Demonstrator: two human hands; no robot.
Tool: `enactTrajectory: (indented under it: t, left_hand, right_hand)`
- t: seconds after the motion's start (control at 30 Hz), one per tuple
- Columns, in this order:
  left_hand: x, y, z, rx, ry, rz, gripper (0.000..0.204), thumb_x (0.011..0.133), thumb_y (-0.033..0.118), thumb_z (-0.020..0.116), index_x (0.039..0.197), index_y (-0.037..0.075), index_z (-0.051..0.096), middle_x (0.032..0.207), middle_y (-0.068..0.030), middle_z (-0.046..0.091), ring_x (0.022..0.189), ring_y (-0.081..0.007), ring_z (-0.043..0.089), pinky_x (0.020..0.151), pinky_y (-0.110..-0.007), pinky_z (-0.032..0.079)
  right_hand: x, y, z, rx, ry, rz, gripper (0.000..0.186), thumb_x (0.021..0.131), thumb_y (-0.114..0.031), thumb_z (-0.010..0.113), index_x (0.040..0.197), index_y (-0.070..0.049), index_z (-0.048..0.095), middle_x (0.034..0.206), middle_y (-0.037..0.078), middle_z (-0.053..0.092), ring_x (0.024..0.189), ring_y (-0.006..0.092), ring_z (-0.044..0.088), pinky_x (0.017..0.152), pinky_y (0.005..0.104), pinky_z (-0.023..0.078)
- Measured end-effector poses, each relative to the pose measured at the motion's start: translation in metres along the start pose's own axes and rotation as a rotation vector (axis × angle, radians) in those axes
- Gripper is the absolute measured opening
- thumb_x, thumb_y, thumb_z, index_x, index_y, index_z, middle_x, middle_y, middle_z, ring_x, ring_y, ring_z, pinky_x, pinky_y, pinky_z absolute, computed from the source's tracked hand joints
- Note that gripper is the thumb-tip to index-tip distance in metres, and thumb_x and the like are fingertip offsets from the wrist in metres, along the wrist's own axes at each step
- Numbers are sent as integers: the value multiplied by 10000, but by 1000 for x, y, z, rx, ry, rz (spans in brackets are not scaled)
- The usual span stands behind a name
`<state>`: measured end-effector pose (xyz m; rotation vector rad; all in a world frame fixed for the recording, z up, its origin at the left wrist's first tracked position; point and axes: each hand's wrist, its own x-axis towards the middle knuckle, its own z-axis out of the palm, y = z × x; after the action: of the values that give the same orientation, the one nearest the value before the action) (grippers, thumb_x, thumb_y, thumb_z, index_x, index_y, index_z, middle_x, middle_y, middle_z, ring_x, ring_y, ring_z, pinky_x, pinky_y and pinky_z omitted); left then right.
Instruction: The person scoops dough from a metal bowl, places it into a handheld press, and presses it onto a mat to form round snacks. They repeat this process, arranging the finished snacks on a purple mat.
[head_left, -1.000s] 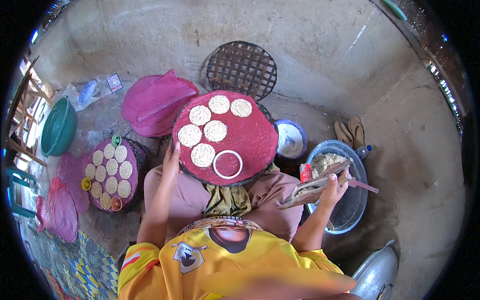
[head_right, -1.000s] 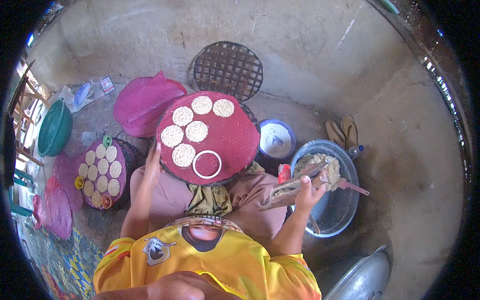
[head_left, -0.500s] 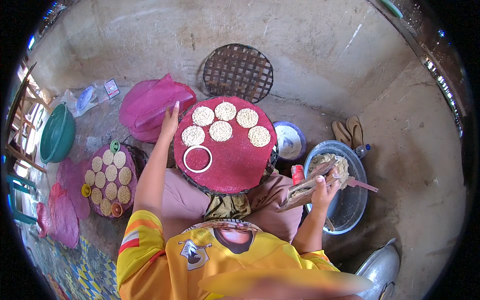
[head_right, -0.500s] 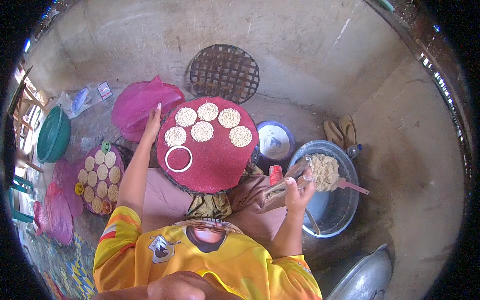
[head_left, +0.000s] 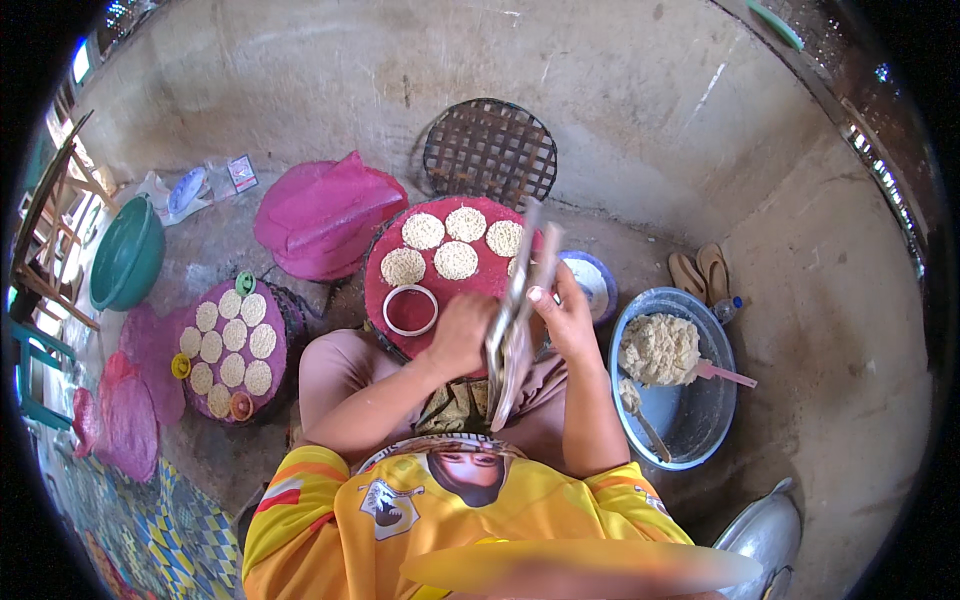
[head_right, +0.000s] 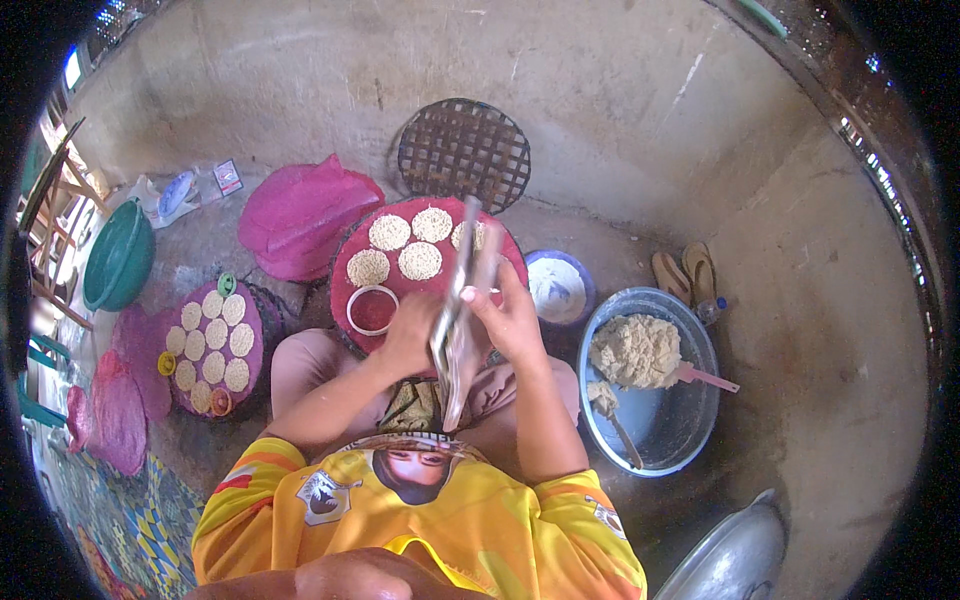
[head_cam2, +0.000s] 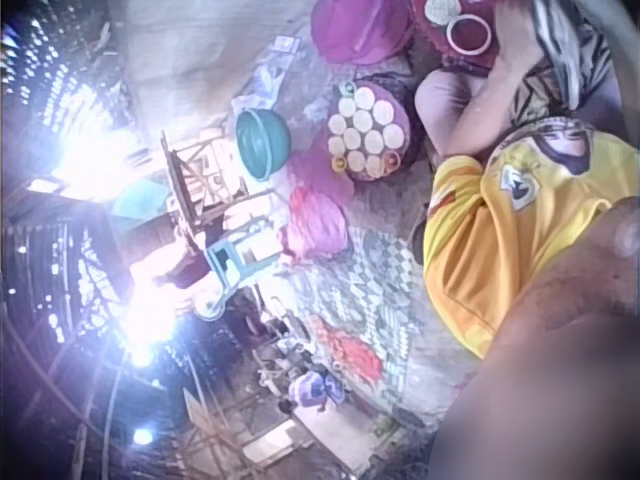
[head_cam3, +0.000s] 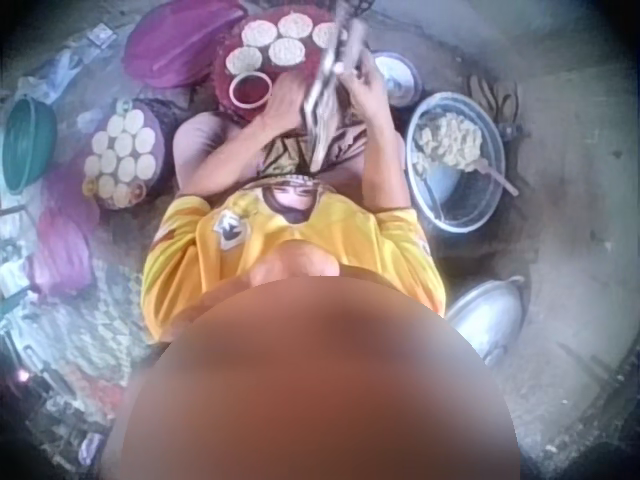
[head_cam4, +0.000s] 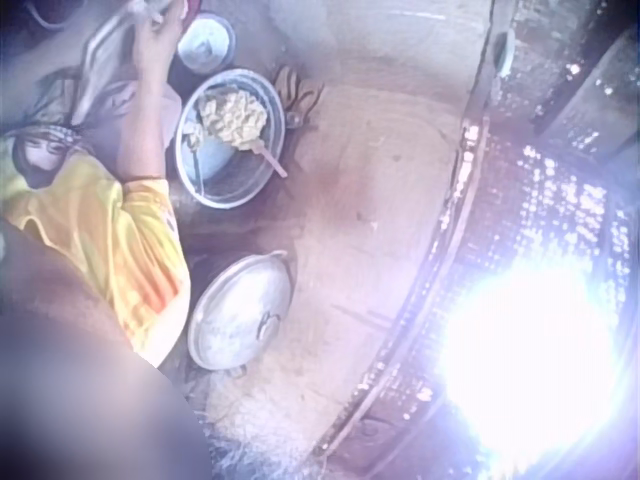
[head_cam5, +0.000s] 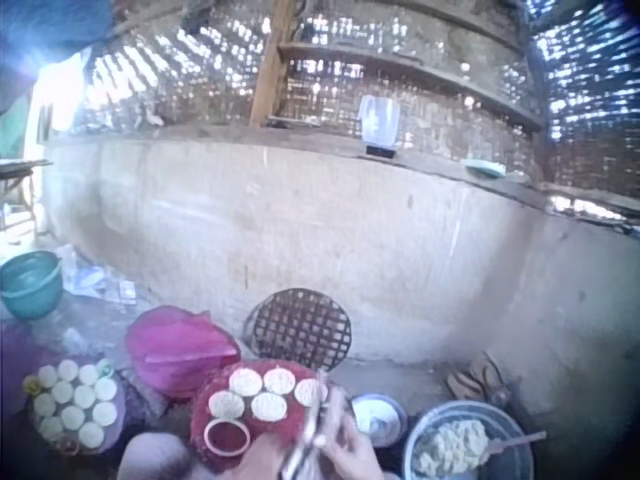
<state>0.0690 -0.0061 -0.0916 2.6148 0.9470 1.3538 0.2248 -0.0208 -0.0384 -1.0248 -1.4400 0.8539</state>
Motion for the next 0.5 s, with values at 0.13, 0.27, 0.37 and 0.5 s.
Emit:
enactTrajectory:
  t: [0.13,0.27,0.37,0.5]
  left_hand:
    - [27,-22,-19,32,388,-292,241,630,195,627,758,22,519,688,-145,518,638,-318,508,591,-421,400]
    - [33,-39,-30,52,363,-382,242,634,150,620,808,-3,551,736,-178,557,689,-349,542,626,-421,420]
    - [20,-53,-34,-466,35,-490,265,639,125,624,860,-10,565,825,-208,575,779,-354,563,695,-391,446]
    - [15,-57,-33,-753,-156,-486,378,605,138,653,921,-34,540,904,-238,566,863,-363,543,751,-378,438]
  right_hand:
    - [-31,12,29,50,7,268,583,821,-287,532,1277,-9,297,1175,204,462,1091,254,453,903,323,365]
    - [-56,27,50,-172,34,57,573,804,-286,568,1245,3,344,1030,164,568,931,205,563,805,317,436]
    - [-46,31,24,-223,60,-2,629,746,-397,628,1151,38,421,865,112,620,775,198,607,686,286,467]
    - [-39,28,0,-676,-3,44,613,610,-478,693,932,-5,472,694,137,577,640,234,587,574,298,438]
